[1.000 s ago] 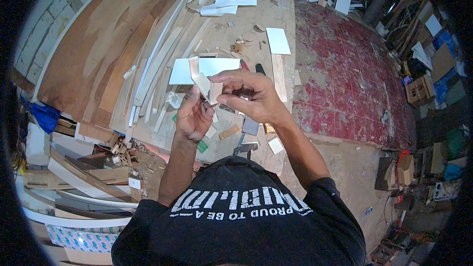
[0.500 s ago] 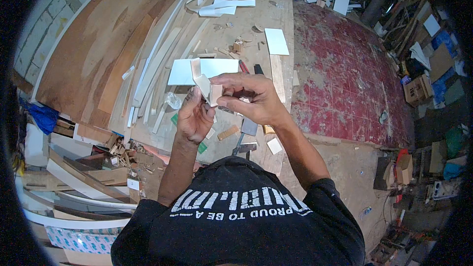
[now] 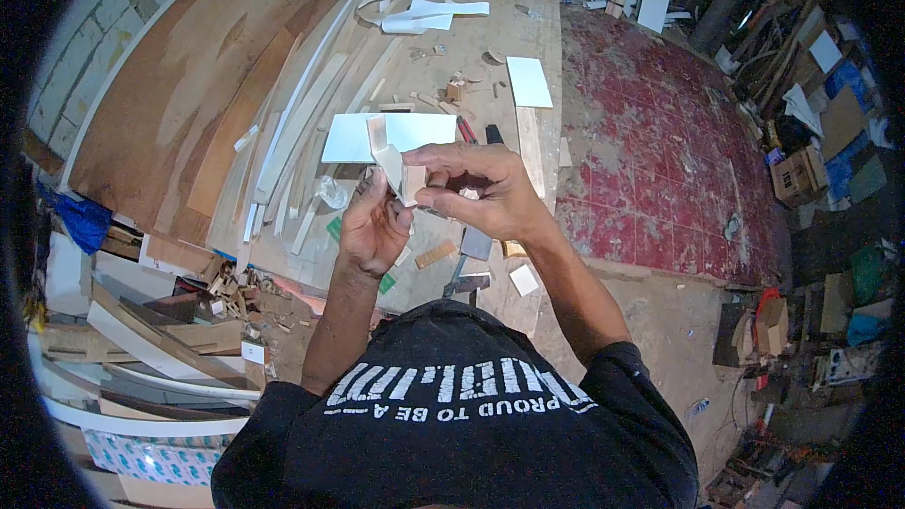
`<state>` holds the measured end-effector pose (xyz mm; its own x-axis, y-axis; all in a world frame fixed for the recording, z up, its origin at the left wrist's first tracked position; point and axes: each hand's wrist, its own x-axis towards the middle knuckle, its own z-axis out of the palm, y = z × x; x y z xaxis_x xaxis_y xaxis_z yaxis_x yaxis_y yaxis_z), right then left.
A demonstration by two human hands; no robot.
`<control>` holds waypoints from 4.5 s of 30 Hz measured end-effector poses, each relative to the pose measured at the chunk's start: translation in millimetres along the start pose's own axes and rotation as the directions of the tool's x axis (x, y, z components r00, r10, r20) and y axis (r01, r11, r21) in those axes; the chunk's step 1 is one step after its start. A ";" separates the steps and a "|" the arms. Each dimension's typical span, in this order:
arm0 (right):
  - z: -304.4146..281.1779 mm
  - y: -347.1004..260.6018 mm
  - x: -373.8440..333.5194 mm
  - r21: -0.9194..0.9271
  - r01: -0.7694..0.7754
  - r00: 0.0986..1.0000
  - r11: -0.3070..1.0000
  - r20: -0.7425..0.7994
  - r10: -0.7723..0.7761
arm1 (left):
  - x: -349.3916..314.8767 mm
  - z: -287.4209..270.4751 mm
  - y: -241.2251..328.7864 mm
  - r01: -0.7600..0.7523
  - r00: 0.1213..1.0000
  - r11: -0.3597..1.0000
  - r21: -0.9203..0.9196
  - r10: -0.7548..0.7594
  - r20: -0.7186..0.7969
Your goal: Assembling and dry-fitting small wooden pieces for a box structure.
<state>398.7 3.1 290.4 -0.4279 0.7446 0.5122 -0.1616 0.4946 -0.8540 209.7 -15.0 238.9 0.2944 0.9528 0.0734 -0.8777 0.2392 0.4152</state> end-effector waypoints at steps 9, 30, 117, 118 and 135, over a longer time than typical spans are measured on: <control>-0.6 -7.2 -3.2 0.026 -0.021 1.000 0.999 0.014 0.021 | -2.5 0.0 -2.1 0.035 0.999 0.999 -0.036 -0.036 -0.003; -0.3 -8.7 -7.3 0.206 -0.038 0.991 0.978 -0.116 0.063 | -0.6 -9.0 -4.1 0.060 0.993 0.992 -0.115 -0.048 0.109; 52.7 9.4 -46.8 0.082 -0.250 0.858 0.965 -0.443 0.260 | -21.8 -26.8 -25.1 -0.129 0.992 0.967 0.221 0.129 0.015; 51.7 9.9 -48.5 0.101 -0.236 0.868 0.967 -0.426 0.256 | -23.5 -26.7 -24.1 -0.124 0.992 0.966 0.225 0.124 0.012; 44.5 28.0 -74.5 -0.065 -0.112 0.926 0.992 -0.369 0.080 | -46.4 -33.6 -1.2 -0.055 0.998 0.852 0.520 0.032 0.055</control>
<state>386.5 -58.6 224.3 -0.0815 0.8946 0.4393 -0.0545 0.4362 -0.8982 184.3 -53.3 204.5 0.2867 0.9483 0.1359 -0.5674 0.0538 0.8217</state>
